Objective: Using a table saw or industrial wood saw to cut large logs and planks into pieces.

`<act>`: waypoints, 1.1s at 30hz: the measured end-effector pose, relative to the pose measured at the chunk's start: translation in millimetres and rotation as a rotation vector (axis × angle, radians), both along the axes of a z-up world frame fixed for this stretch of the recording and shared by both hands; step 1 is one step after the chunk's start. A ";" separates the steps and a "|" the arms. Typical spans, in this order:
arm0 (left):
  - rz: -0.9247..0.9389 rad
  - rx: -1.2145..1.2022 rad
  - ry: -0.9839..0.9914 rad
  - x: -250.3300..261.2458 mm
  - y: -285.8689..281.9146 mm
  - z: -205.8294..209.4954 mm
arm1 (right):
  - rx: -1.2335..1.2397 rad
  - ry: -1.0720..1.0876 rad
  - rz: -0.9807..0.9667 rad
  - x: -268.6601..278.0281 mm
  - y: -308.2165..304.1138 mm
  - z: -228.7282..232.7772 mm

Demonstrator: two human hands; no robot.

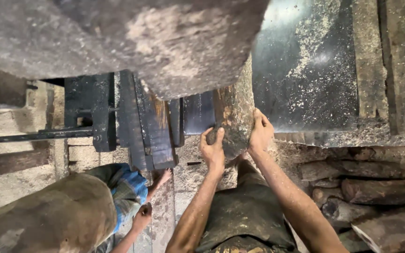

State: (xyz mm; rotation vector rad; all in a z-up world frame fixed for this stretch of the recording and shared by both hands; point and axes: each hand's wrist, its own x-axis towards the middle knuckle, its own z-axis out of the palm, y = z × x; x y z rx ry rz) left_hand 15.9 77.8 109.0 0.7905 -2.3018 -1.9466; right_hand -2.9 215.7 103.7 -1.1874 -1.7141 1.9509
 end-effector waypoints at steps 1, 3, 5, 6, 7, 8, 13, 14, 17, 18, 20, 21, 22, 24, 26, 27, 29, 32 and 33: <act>-0.005 0.000 0.000 -2.8 1.4 0.1 | 0.000 0.000 -0.005 -3.1 2.0 -2.3; 0.002 0.087 0.001 -3.5 1.8 -0.5 | -0.009 0.053 -0.003 -4.7 3.5 -8.5; 0.016 0.120 -0.018 -6.4 3.3 -0.6 | -0.018 0.085 -0.003 -6.1 4.6 -9.1; 0.037 0.153 -0.029 -10.8 4.7 -0.3 | -0.027 0.124 0.003 -10.3 5.6 -8.9; 0.037 0.154 -0.024 -15.1 4.4 0.3 | -0.026 0.129 0.004 -16.2 6.0 -14.0; 0.020 0.095 -0.040 -15.6 4.2 0.9 | -0.023 0.117 -0.018 -18.0 6.5 -19.3; -0.015 -0.042 -0.015 -26.1 5.4 -17.7 | 0.016 0.144 -0.025 -29.4 10.0 -21.2; -0.019 0.005 0.021 -30.7 6.8 -21.1 | -0.007 0.156 -0.025 -33.8 10.9 -18.6; -0.019 0.109 0.073 -44.4 10.1 -29.0 | -0.012 0.145 -0.034 -47.2 15.8 -29.3; -0.009 0.162 0.083 -45.0 9.3 -31.8 | 0.002 0.115 -0.037 -48.4 15.9 -36.9; -0.027 0.138 0.078 -49.8 7.9 -35.3 | 0.032 0.109 -0.027 -54.8 15.6 -15.9; -0.047 0.115 0.077 -52.5 7.1 -36.9 | 0.062 0.105 -0.019 -58.3 15.2 -5.2; -0.046 0.115 0.078 -55.8 6.0 -41.7 | 0.062 0.107 -0.018 -61.6 16.9 -11.3; -0.049 0.183 0.039 -61.2 2.2 -51.0 | 0.072 0.147 -0.044 -67.8 18.6 -23.6; -0.055 0.251 0.085 -61.2 -2.1 -51.2 | 0.060 0.170 -0.045 -69.0 20.9 -26.2; -0.067 0.322 0.130 -60.8 -4.8 -51.4 | 0.049 0.192 -0.051 -69.1 21.5 -27.7; -0.064 0.492 0.068 -58.1 -5.8 -51.2 | 0.064 0.186 -0.046 -68.5 22.3 -26.7; -0.075 0.653 0.058 -55.7 -5.1 -57.6 | 0.067 0.185 -0.046 -68.2 20.4 -25.8; -0.087 0.647 0.111 -55.3 -2.8 -60.9 | 0.057 0.191 -0.046 -68.2 20.9 -25.4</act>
